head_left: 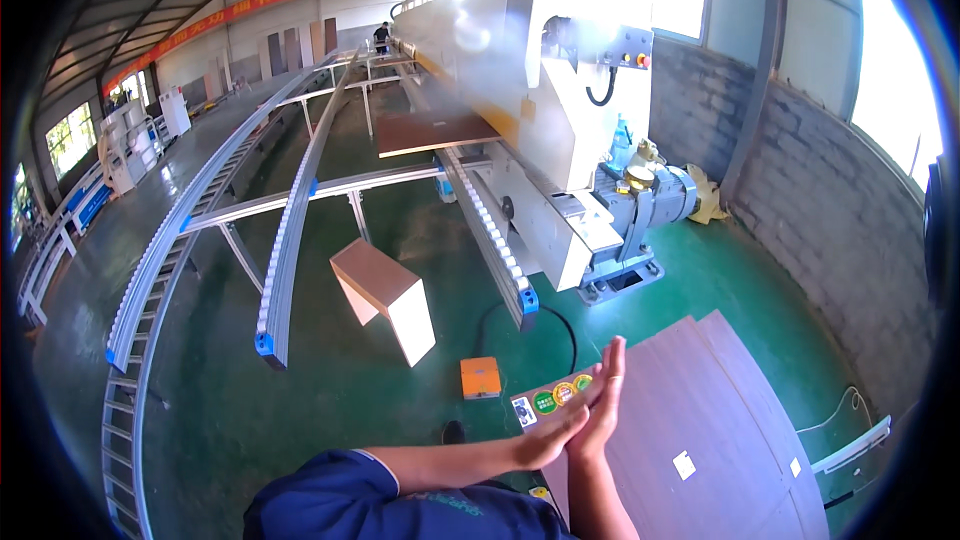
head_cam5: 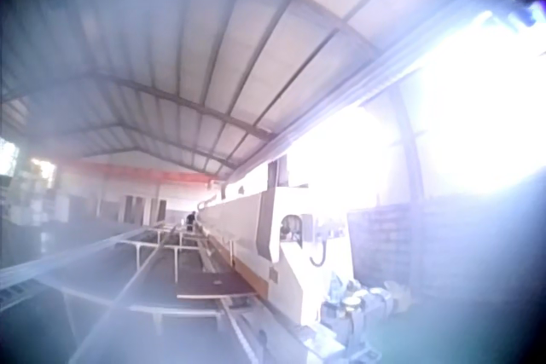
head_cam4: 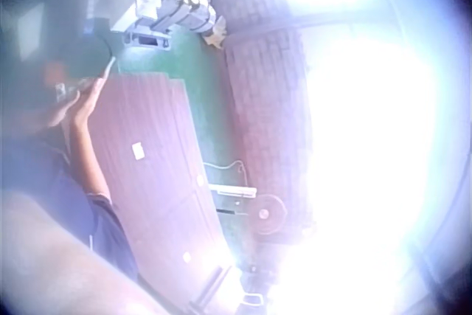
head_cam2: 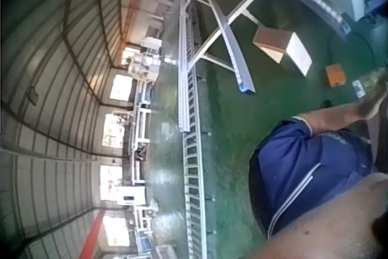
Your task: The person picks up dark wood panels from a stack and feeds them one at a time into an edge-banding machine, repeating the action for several panels.
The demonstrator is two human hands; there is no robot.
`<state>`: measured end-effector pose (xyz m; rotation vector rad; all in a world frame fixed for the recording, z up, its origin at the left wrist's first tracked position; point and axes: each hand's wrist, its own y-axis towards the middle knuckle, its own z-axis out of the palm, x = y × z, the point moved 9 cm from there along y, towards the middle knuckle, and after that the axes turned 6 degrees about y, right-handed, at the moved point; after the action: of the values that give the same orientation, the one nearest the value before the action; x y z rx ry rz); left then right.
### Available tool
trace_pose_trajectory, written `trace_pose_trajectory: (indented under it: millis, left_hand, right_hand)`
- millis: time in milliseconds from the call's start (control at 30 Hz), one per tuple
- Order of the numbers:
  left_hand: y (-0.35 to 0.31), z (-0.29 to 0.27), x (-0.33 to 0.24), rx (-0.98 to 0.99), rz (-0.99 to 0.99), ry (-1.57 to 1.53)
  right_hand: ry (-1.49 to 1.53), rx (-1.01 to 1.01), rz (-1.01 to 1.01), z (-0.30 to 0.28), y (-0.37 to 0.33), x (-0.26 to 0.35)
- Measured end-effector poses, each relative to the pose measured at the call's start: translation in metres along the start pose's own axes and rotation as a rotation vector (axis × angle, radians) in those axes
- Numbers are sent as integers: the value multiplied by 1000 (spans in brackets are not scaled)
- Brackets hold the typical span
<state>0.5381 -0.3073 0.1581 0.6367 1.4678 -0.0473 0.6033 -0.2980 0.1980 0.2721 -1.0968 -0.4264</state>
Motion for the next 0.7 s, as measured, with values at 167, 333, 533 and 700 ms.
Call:
trace_pose_trajectory:
  millis: [167,333,533,700]
  left_hand:
    - [29,-43,-18,-135,78,-105]
    - [-7,-3,-12,7,0,-94]
    - [-9,15,-21,75,7,-62]
    - [31,-57,-29,-242,28,-112]
  right_hand:
    - [-52,235,56,61,-41,0]
    - [19,75,63,13,-14,-8]
    - [33,-5,67,-2,-3,-3]
    - [-13,259,92,56,-44,-14]
